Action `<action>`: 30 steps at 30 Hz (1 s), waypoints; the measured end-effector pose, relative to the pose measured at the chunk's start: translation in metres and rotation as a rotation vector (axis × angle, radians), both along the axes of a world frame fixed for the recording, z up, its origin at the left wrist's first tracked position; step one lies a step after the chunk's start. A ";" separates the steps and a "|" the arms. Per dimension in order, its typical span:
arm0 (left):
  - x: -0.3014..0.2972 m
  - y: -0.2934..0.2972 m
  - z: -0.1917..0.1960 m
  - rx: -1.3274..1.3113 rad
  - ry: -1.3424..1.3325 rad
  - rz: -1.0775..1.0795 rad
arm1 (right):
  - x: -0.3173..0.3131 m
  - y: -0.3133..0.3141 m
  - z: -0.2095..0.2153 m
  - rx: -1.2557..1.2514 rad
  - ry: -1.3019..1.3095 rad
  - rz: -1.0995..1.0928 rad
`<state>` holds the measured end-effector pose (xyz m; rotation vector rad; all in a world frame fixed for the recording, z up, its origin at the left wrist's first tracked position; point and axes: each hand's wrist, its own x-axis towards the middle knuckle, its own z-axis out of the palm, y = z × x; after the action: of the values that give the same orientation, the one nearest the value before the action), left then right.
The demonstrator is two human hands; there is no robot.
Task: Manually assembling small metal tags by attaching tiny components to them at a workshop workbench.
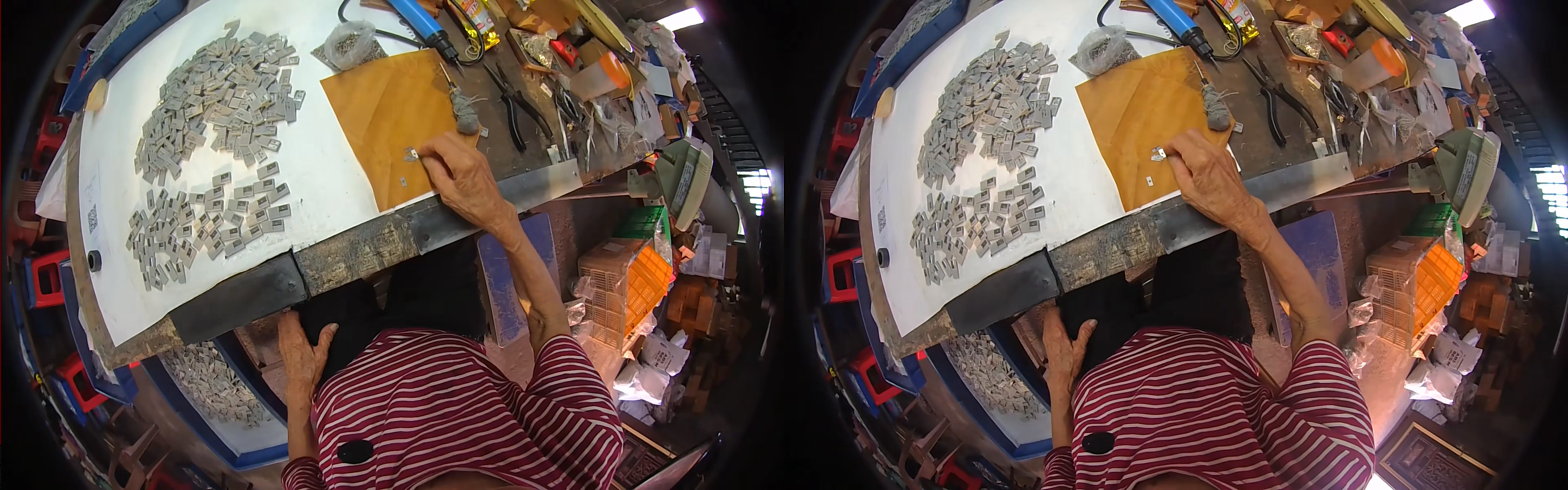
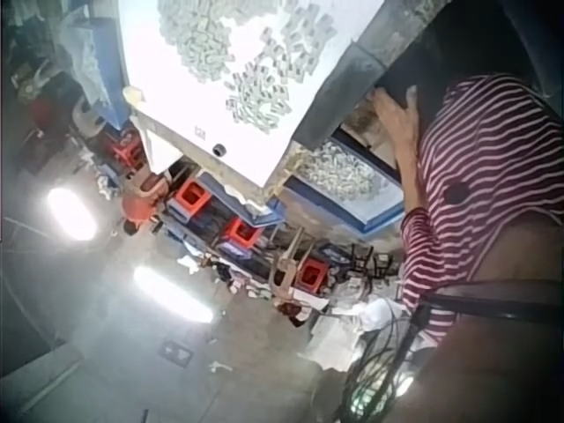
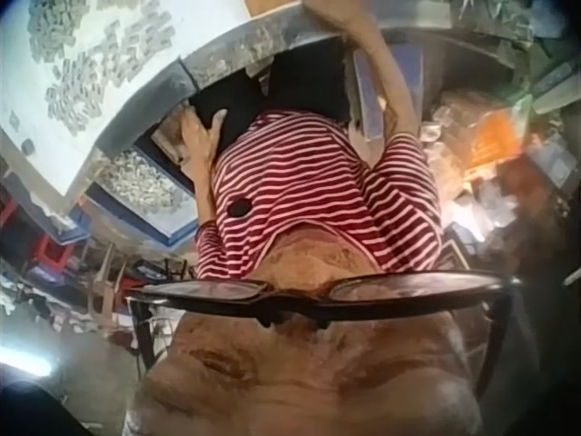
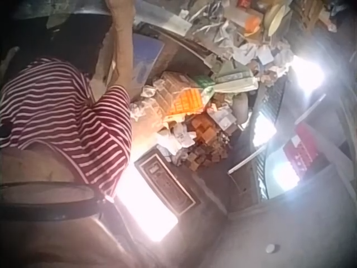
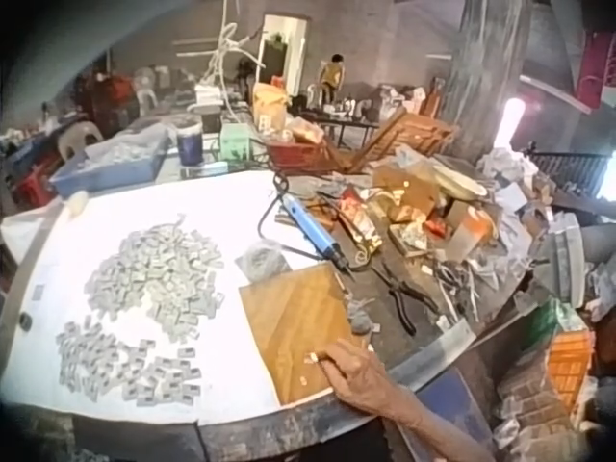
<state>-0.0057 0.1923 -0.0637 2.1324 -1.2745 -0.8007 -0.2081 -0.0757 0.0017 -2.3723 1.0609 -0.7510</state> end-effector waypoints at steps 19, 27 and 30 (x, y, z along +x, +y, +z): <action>0.003 0.003 0.001 0.098 -0.023 -0.029 | 0.008 -0.005 -0.010 0.029 0.036 0.023; 0.006 0.001 0.026 0.169 0.007 -0.078 | 0.007 -0.005 -0.009 0.064 -0.006 0.006; 0.010 0.001 0.035 0.187 -0.012 -0.147 | 0.005 -0.007 -0.006 0.155 -0.050 -0.011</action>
<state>0.0042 0.1931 -0.0288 2.2092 -1.4246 -1.0052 -0.2029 -0.0826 -0.0047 -2.2082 1.0723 -0.7013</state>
